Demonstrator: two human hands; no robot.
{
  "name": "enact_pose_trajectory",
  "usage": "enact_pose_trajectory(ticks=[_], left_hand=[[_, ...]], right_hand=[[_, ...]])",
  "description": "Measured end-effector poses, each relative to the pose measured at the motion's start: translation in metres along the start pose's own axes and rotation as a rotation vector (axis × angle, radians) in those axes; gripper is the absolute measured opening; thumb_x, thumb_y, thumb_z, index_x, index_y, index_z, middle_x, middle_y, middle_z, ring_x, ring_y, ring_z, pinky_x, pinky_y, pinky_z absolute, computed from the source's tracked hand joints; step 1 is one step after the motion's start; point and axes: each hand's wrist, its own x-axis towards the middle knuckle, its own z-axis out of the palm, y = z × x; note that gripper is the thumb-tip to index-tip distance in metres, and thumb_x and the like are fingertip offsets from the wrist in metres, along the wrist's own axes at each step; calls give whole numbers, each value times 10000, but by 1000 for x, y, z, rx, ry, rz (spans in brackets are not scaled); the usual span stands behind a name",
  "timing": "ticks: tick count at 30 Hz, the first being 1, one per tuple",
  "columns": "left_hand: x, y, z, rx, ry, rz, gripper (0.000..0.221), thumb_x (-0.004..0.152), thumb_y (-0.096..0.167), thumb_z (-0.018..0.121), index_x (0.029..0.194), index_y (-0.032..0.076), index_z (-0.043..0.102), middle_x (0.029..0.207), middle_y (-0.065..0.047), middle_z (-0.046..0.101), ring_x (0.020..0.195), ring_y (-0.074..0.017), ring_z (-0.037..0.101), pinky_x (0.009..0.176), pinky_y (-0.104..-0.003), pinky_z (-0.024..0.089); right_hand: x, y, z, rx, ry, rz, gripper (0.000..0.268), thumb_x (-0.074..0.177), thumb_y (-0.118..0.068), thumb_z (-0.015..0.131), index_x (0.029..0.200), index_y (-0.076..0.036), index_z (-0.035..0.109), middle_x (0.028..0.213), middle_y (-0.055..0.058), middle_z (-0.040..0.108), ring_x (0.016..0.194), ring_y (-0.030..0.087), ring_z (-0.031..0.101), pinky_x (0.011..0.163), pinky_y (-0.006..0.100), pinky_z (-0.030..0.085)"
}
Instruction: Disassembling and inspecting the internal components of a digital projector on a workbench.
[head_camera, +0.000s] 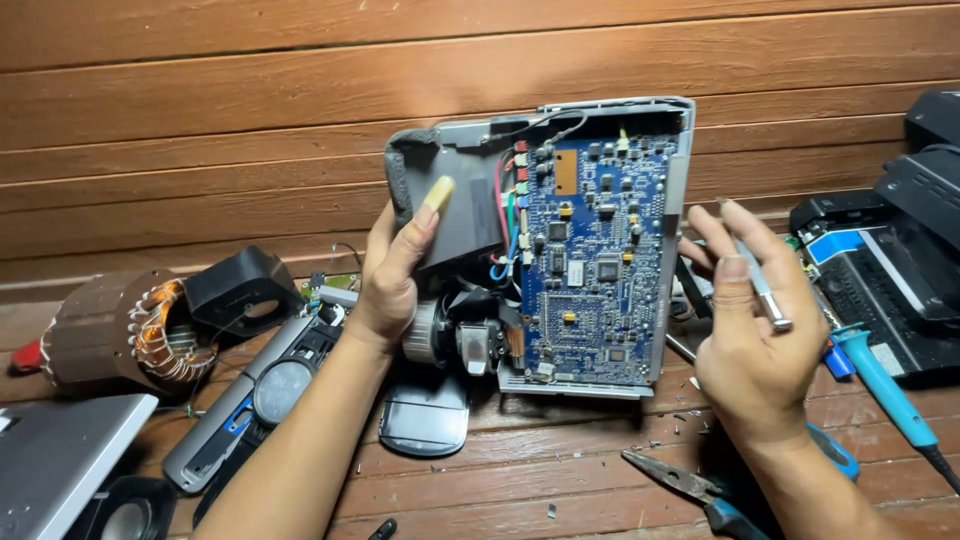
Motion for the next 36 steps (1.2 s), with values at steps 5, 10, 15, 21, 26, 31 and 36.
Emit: enact_pose_trajectory(ticks=[5,10,15,21,26,31,36], left_hand=[[-2,6,3,-10,-74,74,532,950,302,609,1398,14,594,1379,-104,648,1281,-184,600,1151,-295,435],[-5,21,14,-43,-117,99,501,962,321,613,1361,18,614,1289,-89,674,1204,-193,630,1072,-287,490],[-4,24,16,-3,-128,110,519,951,356,616,1349,22,617,1257,-63,675,1186,-164,617,1065,-266,467],[-3,22,19,9,-129,122,511,945,367,621,1332,33,617,1225,-38,670,1153,-143,614,1039,-257,472],[-3,24,26,45,-119,142,519,949,356,619,1351,30,580,1233,-51,666,1151,-148,613,1044,-267,478],[-3,23,28,85,-122,152,542,956,367,613,1376,29,553,1283,-63,663,1180,-145,617,1064,-267,474],[-3,22,31,73,-75,123,558,930,369,639,1370,34,561,1281,-65,671,1168,-136,630,1046,-260,490]], right_hand=[[1,16,-15,-132,79,-52,420,1245,-181,359,1348,206,486,1312,362,614,1082,447,707,1026,430,534],[2,13,-30,-293,89,-57,558,1332,-291,354,1276,180,648,1157,276,683,1066,339,746,929,344,562],[12,8,-42,-433,15,-45,534,1364,-285,306,1236,78,676,1257,201,644,1157,270,619,1045,349,490],[36,4,-50,-323,-163,-14,322,1321,-96,417,1281,148,623,1144,250,656,838,251,657,809,291,518],[51,-9,-61,-443,-311,101,229,1253,-66,434,1313,89,592,1001,205,658,773,224,645,751,296,521],[31,-6,-86,-858,-372,92,158,1164,-133,578,1299,-83,643,920,28,746,833,156,705,837,320,506],[14,33,-101,-1202,-617,320,399,990,-435,568,1233,-125,504,978,166,749,861,531,706,719,575,507]])
